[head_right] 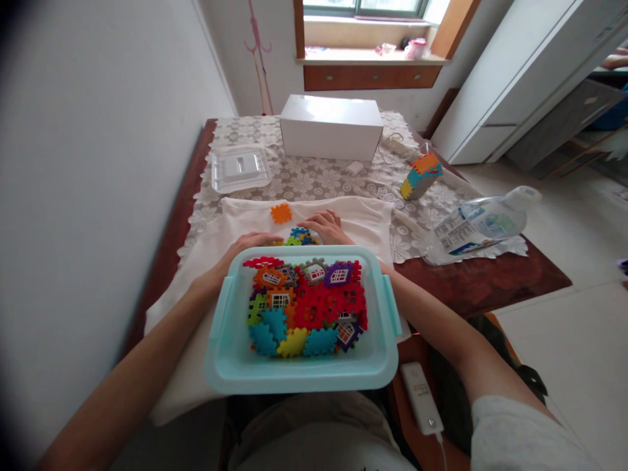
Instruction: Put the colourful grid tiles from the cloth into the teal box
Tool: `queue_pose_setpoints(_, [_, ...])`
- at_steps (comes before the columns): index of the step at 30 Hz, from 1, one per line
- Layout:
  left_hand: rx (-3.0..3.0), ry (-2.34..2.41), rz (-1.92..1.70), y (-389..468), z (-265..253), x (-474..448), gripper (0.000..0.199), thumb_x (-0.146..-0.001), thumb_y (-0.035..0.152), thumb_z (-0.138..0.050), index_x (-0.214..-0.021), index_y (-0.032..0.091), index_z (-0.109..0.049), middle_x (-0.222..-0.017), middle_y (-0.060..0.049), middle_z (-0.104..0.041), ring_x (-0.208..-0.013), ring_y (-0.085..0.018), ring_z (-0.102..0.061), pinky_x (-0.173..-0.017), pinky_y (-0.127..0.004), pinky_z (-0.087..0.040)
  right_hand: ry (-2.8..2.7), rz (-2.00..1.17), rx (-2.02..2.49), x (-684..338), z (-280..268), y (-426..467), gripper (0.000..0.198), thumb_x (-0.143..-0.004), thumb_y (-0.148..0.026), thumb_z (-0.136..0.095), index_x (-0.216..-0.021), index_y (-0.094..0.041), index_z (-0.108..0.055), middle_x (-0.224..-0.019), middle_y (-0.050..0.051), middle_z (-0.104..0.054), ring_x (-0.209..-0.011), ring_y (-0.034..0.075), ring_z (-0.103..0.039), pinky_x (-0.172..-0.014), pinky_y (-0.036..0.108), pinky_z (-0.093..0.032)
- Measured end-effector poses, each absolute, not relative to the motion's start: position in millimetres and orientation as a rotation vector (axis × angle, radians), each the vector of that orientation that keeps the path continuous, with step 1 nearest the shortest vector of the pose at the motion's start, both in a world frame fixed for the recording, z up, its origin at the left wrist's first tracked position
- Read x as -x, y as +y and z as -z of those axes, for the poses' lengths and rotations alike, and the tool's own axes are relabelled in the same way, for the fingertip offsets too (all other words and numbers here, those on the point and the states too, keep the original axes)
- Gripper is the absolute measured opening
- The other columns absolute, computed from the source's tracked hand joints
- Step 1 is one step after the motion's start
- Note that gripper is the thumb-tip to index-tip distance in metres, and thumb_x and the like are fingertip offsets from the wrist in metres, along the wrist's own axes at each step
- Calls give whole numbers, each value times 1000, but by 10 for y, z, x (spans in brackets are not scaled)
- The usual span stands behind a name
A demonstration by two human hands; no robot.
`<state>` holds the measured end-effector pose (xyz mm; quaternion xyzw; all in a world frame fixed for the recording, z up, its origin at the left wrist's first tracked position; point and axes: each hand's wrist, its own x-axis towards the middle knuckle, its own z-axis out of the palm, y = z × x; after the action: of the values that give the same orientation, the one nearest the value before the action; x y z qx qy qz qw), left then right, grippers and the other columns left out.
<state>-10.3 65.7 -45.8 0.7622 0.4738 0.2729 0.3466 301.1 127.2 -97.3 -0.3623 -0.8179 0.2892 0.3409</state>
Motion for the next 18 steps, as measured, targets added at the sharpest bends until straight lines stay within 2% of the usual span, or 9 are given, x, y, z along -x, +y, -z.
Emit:
queue_pose_setpoints(2, [-1931, 1225, -737, 637, 429, 87, 42, -83, 42, -87, -124, 35, -91, -136, -7, -88, -133, -42, -78, -130, -60, -53, -2208, -728, 871, -3028, 1043, 1295, 47, -92, -42, -86, -139, -45, -83, -138, 7, -80, -143, 35, -66, -141, 61, -37])
queue_pose_setpoints(5, [-1930, 1236, -809, 634, 447, 80, 47, -82, 37, -88, -129, 34, -89, -143, -7, -86, -139, -42, -75, -134, -60, -50, -2231, -687, 848, -3033, 1138, 1315, 47, -105, -41, -74, -150, -53, -75, -155, 3, -74, -153, 33, -62, -141, 59, -38])
queue_pose_setpoints(7, [-2000, 1272, -832, 650, 501, 90, 52, -87, 33, -82, -138, 28, -86, -153, -11, -81, -149, -41, -70, -139, -60, -45, -2249, -645, 871, -3029, 1185, 1328, 52, -109, -40, -70, -160, -48, -69, -167, 3, -68, -160, 33, -56, -144, 60, -33])
queue_pose_setpoints(9, [-2097, 1315, -793, 671, 562, 109, 51, -92, 31, -75, -142, 22, -83, -160, -15, -76, -155, -39, -65, -141, -60, -42, -2319, -576, 902, -3034, 1210, 1347, 60, -107, -40, -73, -167, -36, -64, -175, 8, -62, -166, 36, -49, -145, 63, -28])
queue_pose_setpoints(11, [-2189, 1353, -709, 688, 603, 127, 48, -96, 32, -71, -140, 18, -84, -161, -17, -74, -155, -38, -64, -140, -60, -41, -2392, -486, 935, -3048, 1215, 1377, 61, -105, -39, -78, -165, -28, -67, -182, 12, -53, -171, 40, -42, -145, 68, -26])
queue_pose_setpoints(13, [-2259, 1386, -626, 694, 611, 137, 44, -99, 33, -69, -137, 17, -85, -159, -18, -76, -152, -38, -66, -138, -59, -44, -2423, -421, 956, -3067, 1206, 1414, 51, -106, -40, -79, -156, -27, -74, -184, 13, -49, -173, 42, -39, -144, 70, -25])
queue_pose_setpoints(15, [-2298, 1420, -564, 691, 590, 137, 41, -100, 32, -69, -134, 18, -86, -154, -16, -79, -147, -37, -69, -134, -58, -46, -2415, -407, 954, -3087, 1194, 1452, 42, -106, -42, -79, -146, -28, -80, -182, 13, -51, -172, 42, -40, -144, 69, -26])
queue_pose_setpoints(18, [-2308, 1446, -512, 679, 537, 126, 34, -99, 31, -69, -126, 24, -89, -146, -13, -83, -141, -36, -71, -131, -58, -48, -2356, -468, 917, -3120, 1178, 1477, 40, -103, -46, -81, -139, -29, -79, -179, 14, -55, -170, 41, -44, -143, 68, -31])
